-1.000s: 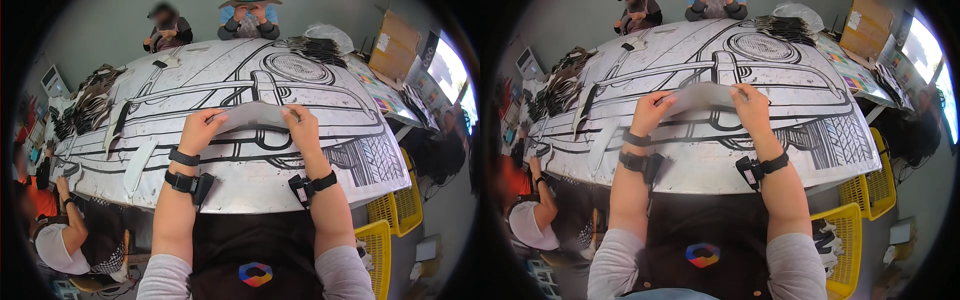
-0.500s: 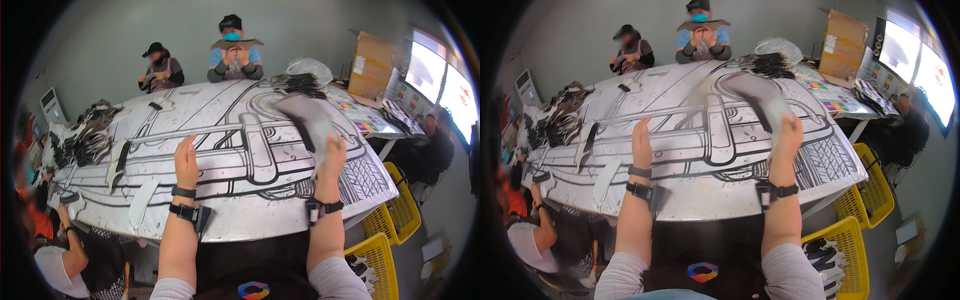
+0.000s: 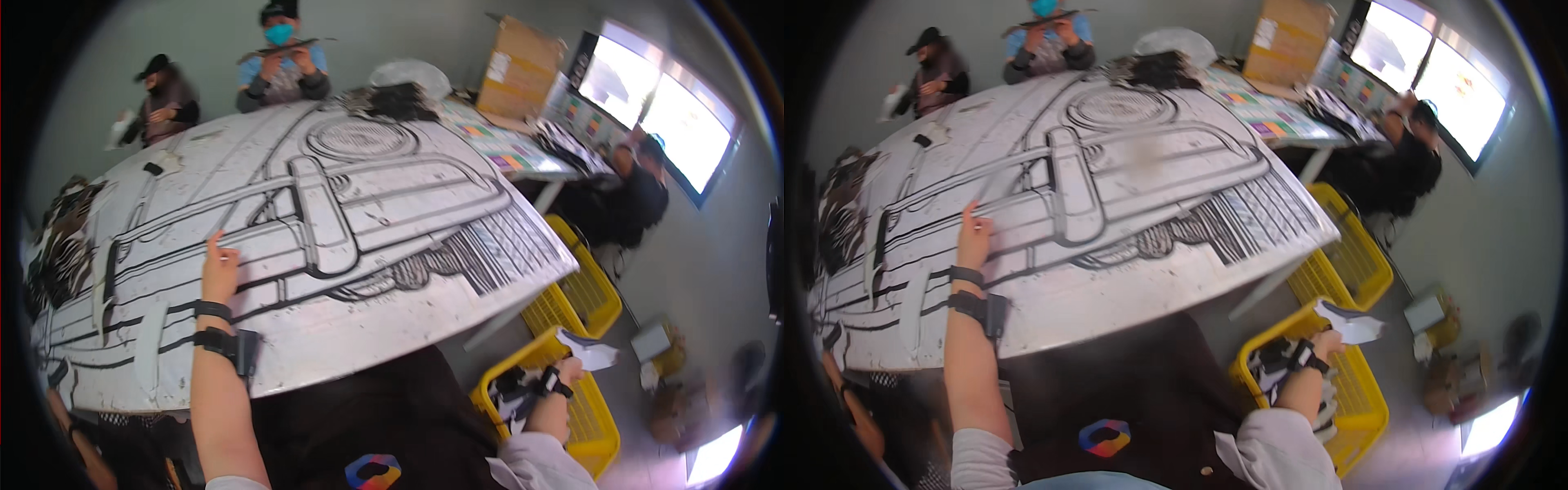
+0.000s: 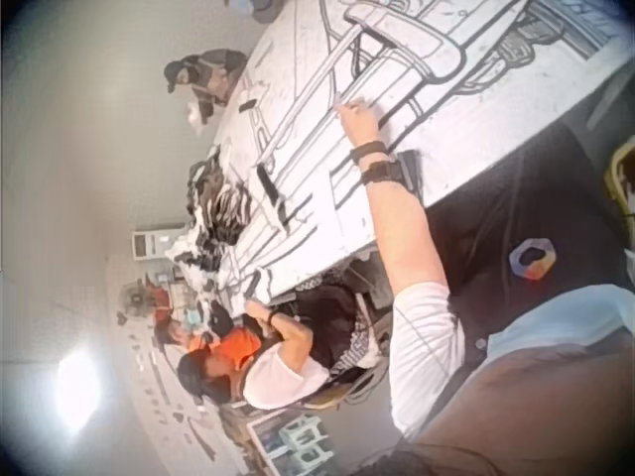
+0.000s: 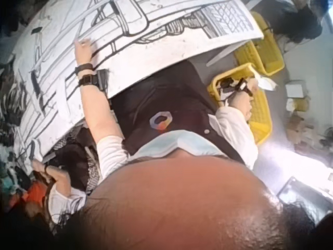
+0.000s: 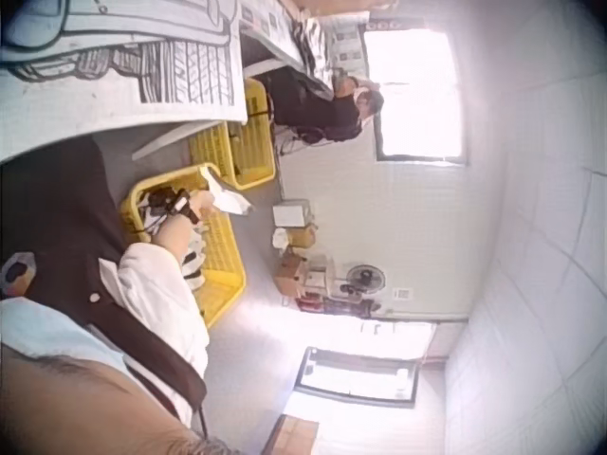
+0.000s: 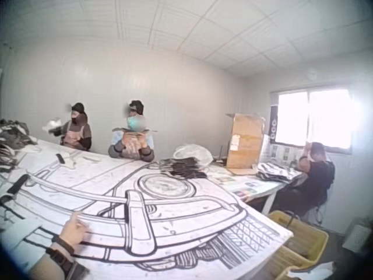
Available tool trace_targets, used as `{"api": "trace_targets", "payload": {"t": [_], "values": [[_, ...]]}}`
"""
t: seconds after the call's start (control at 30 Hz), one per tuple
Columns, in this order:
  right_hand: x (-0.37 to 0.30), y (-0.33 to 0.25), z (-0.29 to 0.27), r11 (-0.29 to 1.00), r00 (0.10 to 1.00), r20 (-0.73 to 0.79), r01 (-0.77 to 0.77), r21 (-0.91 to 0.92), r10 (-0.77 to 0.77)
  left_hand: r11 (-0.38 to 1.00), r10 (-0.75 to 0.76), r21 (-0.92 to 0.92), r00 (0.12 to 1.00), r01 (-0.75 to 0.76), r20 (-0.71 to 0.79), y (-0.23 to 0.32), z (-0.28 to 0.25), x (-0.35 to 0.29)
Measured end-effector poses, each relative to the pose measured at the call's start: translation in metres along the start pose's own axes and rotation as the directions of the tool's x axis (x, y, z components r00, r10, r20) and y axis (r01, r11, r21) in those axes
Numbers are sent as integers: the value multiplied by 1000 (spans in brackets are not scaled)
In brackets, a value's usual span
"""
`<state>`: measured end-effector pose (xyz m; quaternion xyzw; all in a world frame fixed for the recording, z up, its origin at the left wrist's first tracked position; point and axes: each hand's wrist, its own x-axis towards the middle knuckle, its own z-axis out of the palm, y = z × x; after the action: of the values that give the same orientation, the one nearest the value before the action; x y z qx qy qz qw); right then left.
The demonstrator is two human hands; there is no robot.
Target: The recorder is assembling white and black shoe components by hand at a manufacturing table.
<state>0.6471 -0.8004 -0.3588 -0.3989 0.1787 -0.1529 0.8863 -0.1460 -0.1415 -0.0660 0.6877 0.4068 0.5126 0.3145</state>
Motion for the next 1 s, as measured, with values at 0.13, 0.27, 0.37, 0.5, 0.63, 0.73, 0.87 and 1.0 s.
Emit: {"api": "trace_targets", "payload": {"t": [0.13,0.27,0.37,0.5,0.63,0.73,0.87,1.0], "values": [[-57,19,-229,953,994,-106,-3,-304,-31,974,-201,105,980,201,-7,11,-19,-11],[-140,21,-263,844,976,-194,-23,-536,-96,971,-223,98,973,217,57,49,-17,-1],[-161,-33,-277,708,962,-205,-17,-706,-181,969,-235,96,969,227,71,30,-22,0],[-152,-102,-256,485,941,-213,-61,-872,-263,957,-258,164,960,239,107,16,-29,6],[-141,-148,-237,332,939,-162,-55,-942,-302,929,-298,247,953,276,55,35,-25,1],[-151,-169,-254,247,942,5,93,-964,-336,944,-263,227,962,241,69,20,-31,6],[-187,-134,-241,139,909,240,301,-943,-340,957,-232,210,965,203,125,8,-31,8],[-188,-103,-178,60,821,466,511,-858,-330,957,-271,148,953,251,135,22,-18,2]]}}
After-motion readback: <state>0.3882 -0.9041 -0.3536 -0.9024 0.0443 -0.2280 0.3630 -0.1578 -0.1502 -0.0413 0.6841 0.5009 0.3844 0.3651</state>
